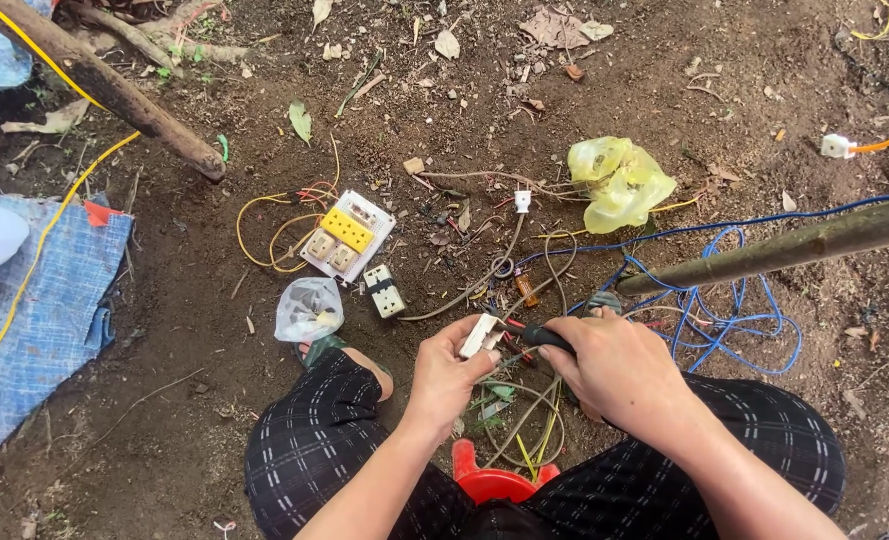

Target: The person sits on a small red stool outdoors and uses a screwdriver to tighten screws on a white electrical socket. They then pick up a larger white power strip and use the screwdriver to adjust its internal components. The person handles various electrical wires and components scattered on the dirt ground.

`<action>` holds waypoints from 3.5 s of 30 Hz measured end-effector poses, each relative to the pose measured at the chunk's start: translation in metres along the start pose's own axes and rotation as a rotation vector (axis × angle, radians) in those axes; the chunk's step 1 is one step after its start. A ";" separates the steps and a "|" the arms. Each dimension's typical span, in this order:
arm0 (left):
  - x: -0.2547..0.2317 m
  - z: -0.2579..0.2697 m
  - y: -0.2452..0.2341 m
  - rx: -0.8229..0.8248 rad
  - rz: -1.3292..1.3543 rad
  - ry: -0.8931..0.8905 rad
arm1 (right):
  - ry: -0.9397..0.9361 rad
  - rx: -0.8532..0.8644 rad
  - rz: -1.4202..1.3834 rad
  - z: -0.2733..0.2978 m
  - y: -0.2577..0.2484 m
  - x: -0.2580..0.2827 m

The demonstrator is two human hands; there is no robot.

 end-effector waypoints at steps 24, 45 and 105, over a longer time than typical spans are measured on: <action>-0.041 0.009 0.020 -0.052 -0.154 -0.299 | -0.091 -0.233 0.159 0.001 0.030 -0.010; -0.018 0.006 0.015 -0.031 -0.132 -0.260 | -0.075 -0.203 0.173 0.002 0.034 -0.007; -0.072 0.060 0.016 -0.085 -0.354 1.014 | -0.769 -0.845 -0.262 -0.011 0.084 -0.040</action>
Point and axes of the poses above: each hand's wrist, its own z-axis away from the middle knuckle, its own y-axis out of the palm, x = y × z, the point moved 1 cm from there along -z, towards the middle knuckle, and after that the axes turned 8 degrees about y, right-handed, at the moved point
